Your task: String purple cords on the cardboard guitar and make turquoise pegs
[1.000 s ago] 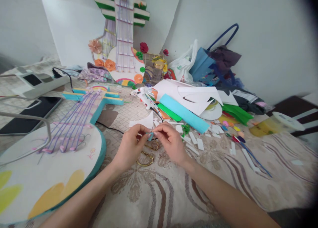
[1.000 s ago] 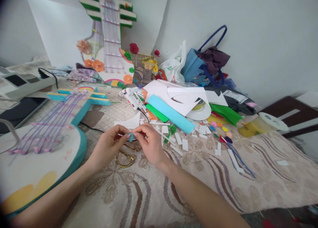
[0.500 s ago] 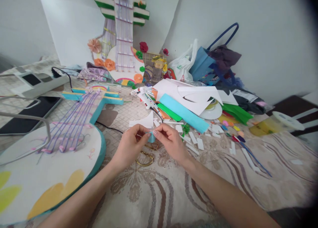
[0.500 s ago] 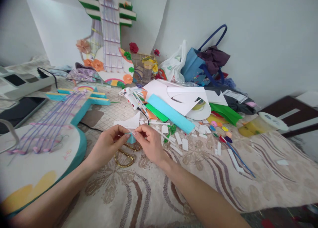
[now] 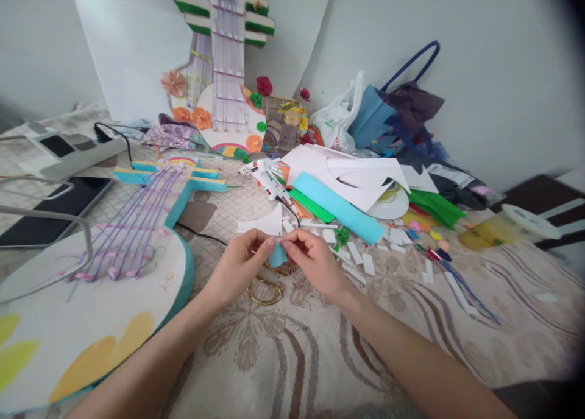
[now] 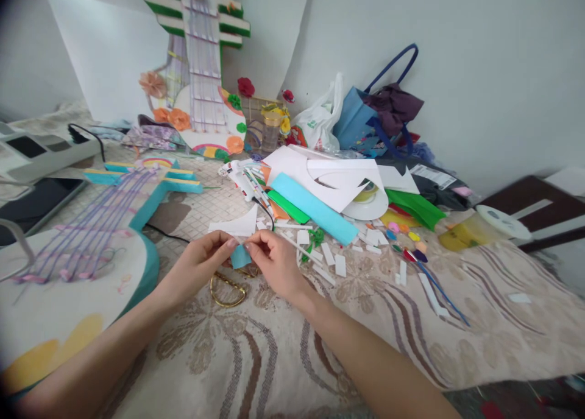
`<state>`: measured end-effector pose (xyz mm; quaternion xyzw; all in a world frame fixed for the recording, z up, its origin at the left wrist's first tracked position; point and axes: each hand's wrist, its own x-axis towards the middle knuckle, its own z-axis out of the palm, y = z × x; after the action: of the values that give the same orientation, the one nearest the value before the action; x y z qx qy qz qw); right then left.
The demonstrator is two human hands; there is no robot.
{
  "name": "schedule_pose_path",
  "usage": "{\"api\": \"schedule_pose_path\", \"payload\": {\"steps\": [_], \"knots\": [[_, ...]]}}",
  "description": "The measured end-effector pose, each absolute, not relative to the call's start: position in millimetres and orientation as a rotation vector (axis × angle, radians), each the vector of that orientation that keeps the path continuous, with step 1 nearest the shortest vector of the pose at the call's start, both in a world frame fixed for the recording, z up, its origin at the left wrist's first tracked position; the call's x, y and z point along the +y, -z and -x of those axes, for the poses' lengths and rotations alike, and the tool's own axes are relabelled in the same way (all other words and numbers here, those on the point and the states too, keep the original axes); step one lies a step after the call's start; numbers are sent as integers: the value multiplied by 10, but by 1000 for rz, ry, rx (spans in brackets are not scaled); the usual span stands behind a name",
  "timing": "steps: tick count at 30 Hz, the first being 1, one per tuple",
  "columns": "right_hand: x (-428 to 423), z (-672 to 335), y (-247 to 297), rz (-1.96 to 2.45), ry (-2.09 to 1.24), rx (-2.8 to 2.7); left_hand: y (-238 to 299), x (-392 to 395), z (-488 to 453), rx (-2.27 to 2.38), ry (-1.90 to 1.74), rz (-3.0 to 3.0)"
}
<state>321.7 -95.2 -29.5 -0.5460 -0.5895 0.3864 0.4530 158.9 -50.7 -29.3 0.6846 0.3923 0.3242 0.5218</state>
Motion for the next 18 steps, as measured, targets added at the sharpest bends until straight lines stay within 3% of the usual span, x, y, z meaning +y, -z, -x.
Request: {"api": "schedule_pose_path", "payload": {"steps": [18], "knots": [[-961,-3211,287,1347,-995,-1376,261,-478,-1568,963,-770,-1526]]}}
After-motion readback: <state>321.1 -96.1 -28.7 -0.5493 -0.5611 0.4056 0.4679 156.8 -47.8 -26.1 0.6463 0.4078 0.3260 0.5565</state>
